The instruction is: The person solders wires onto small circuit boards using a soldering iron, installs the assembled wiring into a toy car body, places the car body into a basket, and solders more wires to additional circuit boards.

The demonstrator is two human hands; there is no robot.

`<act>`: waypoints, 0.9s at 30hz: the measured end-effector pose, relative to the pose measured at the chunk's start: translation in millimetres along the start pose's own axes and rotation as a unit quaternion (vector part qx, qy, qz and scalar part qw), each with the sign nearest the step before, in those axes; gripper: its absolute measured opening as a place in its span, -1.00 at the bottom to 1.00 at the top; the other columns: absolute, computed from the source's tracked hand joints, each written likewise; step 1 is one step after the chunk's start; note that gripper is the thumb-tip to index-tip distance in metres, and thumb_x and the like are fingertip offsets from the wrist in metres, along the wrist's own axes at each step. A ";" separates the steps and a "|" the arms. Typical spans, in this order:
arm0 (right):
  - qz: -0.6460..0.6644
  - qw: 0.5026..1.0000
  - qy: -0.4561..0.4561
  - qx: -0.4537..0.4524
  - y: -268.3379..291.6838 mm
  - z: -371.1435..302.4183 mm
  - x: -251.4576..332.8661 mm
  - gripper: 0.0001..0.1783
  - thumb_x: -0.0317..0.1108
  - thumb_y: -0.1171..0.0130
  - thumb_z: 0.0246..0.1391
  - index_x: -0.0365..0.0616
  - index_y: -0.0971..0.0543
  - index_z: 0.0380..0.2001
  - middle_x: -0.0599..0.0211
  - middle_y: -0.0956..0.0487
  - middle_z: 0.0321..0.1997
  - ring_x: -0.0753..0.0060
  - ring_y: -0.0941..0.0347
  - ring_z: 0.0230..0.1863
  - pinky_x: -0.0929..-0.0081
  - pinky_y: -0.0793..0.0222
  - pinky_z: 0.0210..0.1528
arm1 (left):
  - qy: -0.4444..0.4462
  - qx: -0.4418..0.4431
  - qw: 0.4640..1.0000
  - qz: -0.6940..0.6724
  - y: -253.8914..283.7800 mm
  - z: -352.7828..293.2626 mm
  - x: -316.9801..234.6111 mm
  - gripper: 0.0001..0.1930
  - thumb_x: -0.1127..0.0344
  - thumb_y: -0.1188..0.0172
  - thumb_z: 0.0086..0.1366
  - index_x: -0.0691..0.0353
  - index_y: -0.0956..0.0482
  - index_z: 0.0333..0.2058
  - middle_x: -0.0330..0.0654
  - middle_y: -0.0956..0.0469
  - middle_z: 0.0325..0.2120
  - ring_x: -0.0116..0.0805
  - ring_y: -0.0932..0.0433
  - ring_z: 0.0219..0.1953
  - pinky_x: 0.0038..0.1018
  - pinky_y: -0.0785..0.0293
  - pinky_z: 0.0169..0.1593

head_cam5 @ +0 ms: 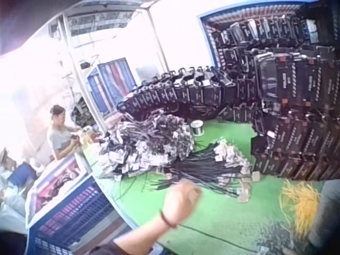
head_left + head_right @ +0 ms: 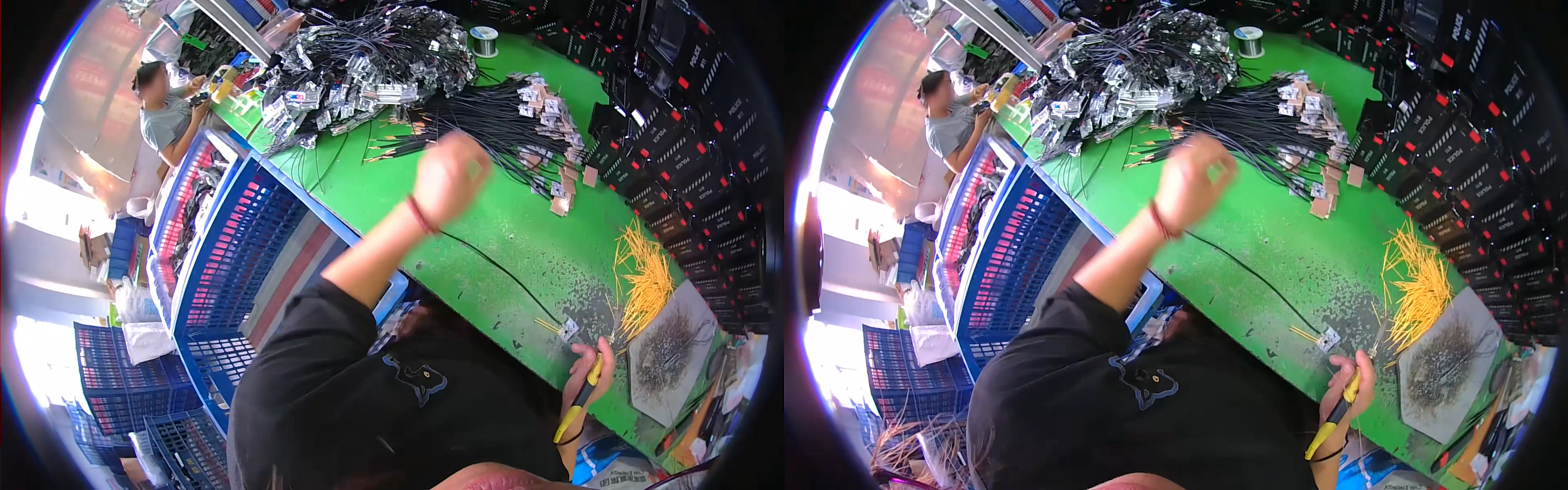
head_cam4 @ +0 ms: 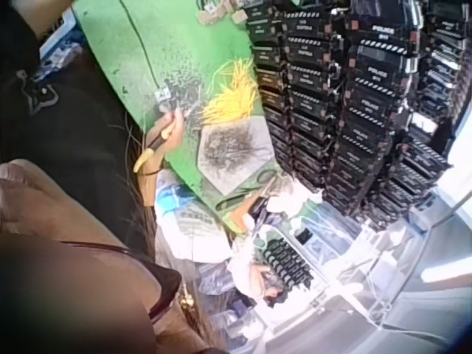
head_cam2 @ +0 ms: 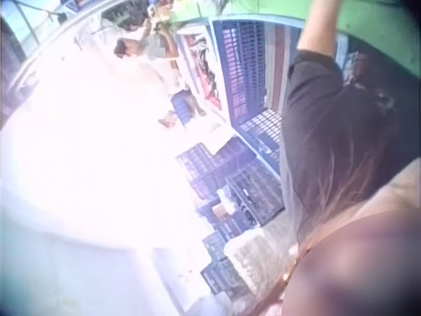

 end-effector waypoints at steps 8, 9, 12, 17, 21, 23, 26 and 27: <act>-0.040 0.998 0.041 0.035 -3.6 5.5 6.1 -0.68 -0.33 -0.06 0.26 -0.23 -0.41 0.02 0.25 -0.61 -0.46 0.71 -0.24 -0.65 0.71 -0.18 -0.57 | -0.019 0.191 0.879 0.436 41.0 51.4 155.0 -0.72 0.38 -0.23 -0.01 0.03 -0.53 -0.24 -0.28 -0.52 -0.35 -0.25 -0.48 -0.14 -0.26 -0.36 -0.09; -0.037 0.997 0.047 0.041 -3.9 5.0 7.0 -0.69 -0.34 -0.06 0.25 -0.23 -0.41 0.01 0.25 -0.61 -0.48 0.71 -0.23 -0.65 0.71 -0.18 -0.57 | -0.003 0.174 0.883 0.435 48.9 52.6 146.7 -0.71 0.39 -0.19 0.03 0.03 -0.55 -0.20 -0.26 -0.57 -0.36 -0.26 -0.54 -0.16 -0.28 -0.37 -0.06; -0.029 0.998 0.046 0.025 -0.8 3.6 7.1 -0.70 -0.35 -0.06 0.25 -0.23 -0.41 0.00 0.23 -0.60 -0.49 0.71 -0.24 -0.64 0.72 -0.18 -0.56 | 0.106 0.145 0.946 0.271 76.9 46.8 106.3 -0.67 0.39 -0.20 0.13 0.18 -0.55 -0.08 -0.13 -0.61 -0.26 -0.12 -0.59 -0.19 -0.26 -0.51 -0.16; 0.054 0.998 -0.016 0.014 -1.3 7.2 7.0 -0.69 -0.40 -0.03 0.25 -0.21 -0.38 0.03 0.18 -0.60 -0.46 0.70 -0.24 -0.64 0.71 -0.17 -0.56 | -0.100 0.163 0.976 0.101 108.6 49.6 -45.9 -0.76 0.54 -0.11 0.12 0.28 -0.53 -0.19 -0.05 -0.46 -0.30 -0.01 -0.53 -0.26 -0.23 -0.49 -0.21; 0.110 0.993 -0.001 -0.042 25.9 22.9 41.3 -0.65 -0.37 0.00 0.27 -0.21 -0.33 0.09 0.09 -0.61 -0.43 0.63 -0.31 -0.62 0.70 -0.22 -0.54 | -0.193 0.244 0.950 0.019 106.5 63.8 -132.9 -0.79 0.61 -0.13 0.06 0.28 -0.49 -0.28 -0.10 -0.49 -0.42 -0.07 -0.53 -0.35 -0.28 -0.46 -0.30; 0.137 0.988 0.062 -0.047 51.0 34.3 77.9 -0.68 -0.35 0.01 0.30 -0.17 -0.33 0.07 0.03 -0.62 -0.40 0.54 -0.36 -0.62 0.60 -0.33 -0.50 | -0.313 0.232 0.921 -0.005 104.1 70.4 -171.0 -0.86 0.58 -0.19 -0.05 0.26 -0.49 -0.45 -0.15 -0.51 -0.46 -0.17 -0.57 -0.34 -0.33 -0.50 -0.28; 0.111 0.987 0.116 -0.023 77.9 46.8 132.1 -0.81 -0.38 0.02 0.31 -0.17 -0.37 -0.06 0.02 -0.63 -0.39 0.46 -0.46 -0.56 0.52 -0.42 -0.44 | -0.386 0.209 0.898 -0.025 98.0 73.2 -208.6 -0.85 0.48 -0.25 -0.18 0.24 -0.49 -0.54 -0.15 -0.53 -0.38 -0.09 -0.59 -0.20 -0.28 -0.55 -0.18; 0.078 0.988 0.134 -0.008 79.2 53.0 146.3 -0.85 -0.39 0.02 0.31 -0.17 -0.37 -0.10 0.03 -0.63 -0.39 0.44 -0.49 -0.53 0.51 -0.44 -0.42 | -0.402 0.191 0.895 -0.036 97.1 72.4 -219.7 -0.84 0.49 -0.26 -0.20 0.23 -0.50 -0.55 -0.14 -0.53 -0.33 -0.07 -0.59 -0.19 -0.27 -0.55 -0.17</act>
Point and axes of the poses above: each hand's wrist, its own z-axis towards the middle knuckle, its own y-axis out of the back of the hand, x = y × z, the point moved 7 cm from there along z, towards the middle knuckle
